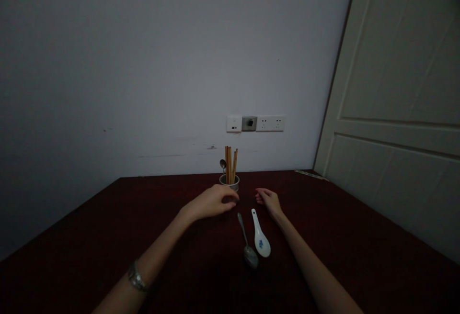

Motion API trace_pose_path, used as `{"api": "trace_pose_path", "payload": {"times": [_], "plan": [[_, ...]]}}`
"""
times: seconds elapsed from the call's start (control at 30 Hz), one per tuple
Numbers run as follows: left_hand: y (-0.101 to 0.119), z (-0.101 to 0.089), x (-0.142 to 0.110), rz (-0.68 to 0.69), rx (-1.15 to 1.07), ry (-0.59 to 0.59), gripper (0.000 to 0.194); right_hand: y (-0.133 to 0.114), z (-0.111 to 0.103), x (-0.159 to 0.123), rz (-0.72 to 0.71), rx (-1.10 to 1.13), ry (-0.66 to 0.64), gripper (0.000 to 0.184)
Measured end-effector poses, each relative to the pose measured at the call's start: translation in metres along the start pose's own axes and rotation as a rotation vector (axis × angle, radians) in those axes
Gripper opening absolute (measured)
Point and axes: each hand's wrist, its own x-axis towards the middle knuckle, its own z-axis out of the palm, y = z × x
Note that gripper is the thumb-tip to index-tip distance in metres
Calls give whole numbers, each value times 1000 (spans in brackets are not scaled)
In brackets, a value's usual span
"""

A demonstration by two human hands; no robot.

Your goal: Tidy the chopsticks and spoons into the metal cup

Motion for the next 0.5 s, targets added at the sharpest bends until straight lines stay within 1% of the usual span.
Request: {"api": "trace_pose_path", "payload": {"times": [0.03, 0.1, 0.2, 0.27, 0.37, 0.5], "plan": [[1, 9, -1, 23, 16, -73, 23, 1, 0, 0, -11, -7, -1, 12], [1, 29, -5, 54, 71, -154, 27, 2, 0, 1, -31, -19, -4, 13], [0, 55, -10, 104, 165, -192, 29, 3, -1, 1, -47, -30, -10, 13], [0, 67, -13, 151, 224, -206, 30, 3, -1, 0, -50, -46, -14, 13], [0, 78, -15, 210, 317, -211, 30, 3, -1, 0, -57, -73, -17, 14], [-2, 83, -17, 240, 404, -213, 30, 3, 0, 1, -59, -89, -20, 14]]}}
